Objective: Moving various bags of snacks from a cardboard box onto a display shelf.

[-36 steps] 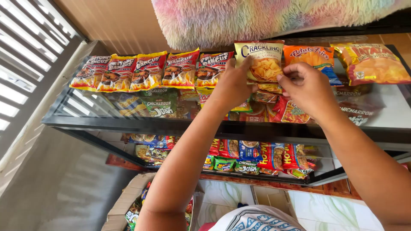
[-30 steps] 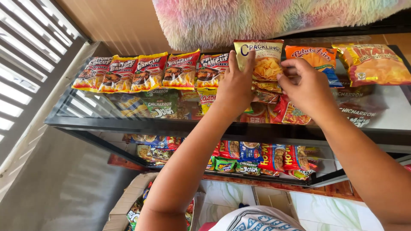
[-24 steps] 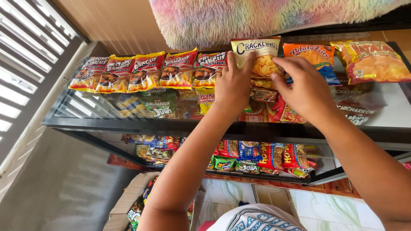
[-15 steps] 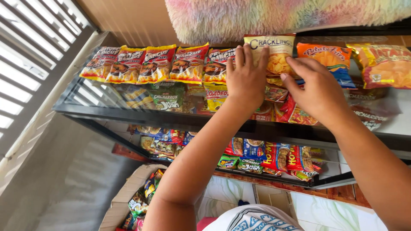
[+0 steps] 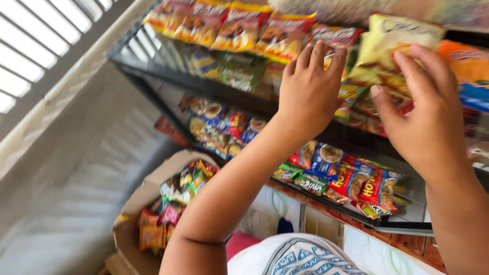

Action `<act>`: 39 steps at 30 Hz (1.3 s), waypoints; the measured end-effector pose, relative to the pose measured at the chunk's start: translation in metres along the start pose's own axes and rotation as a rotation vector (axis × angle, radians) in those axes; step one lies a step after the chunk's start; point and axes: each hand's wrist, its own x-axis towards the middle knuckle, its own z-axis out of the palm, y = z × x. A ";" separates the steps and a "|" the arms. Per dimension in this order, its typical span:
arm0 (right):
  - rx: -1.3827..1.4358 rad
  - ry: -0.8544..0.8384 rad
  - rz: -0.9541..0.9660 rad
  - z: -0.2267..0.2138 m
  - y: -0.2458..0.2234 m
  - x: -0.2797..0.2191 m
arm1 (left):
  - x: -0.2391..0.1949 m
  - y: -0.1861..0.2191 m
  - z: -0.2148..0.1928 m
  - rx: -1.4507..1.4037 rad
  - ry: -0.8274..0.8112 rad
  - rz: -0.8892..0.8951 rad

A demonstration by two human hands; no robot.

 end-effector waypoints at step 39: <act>0.974 -1.451 0.477 0.805 -0.405 -0.382 | -0.746 -0.576 0.203 -1.026 0.397 -1.834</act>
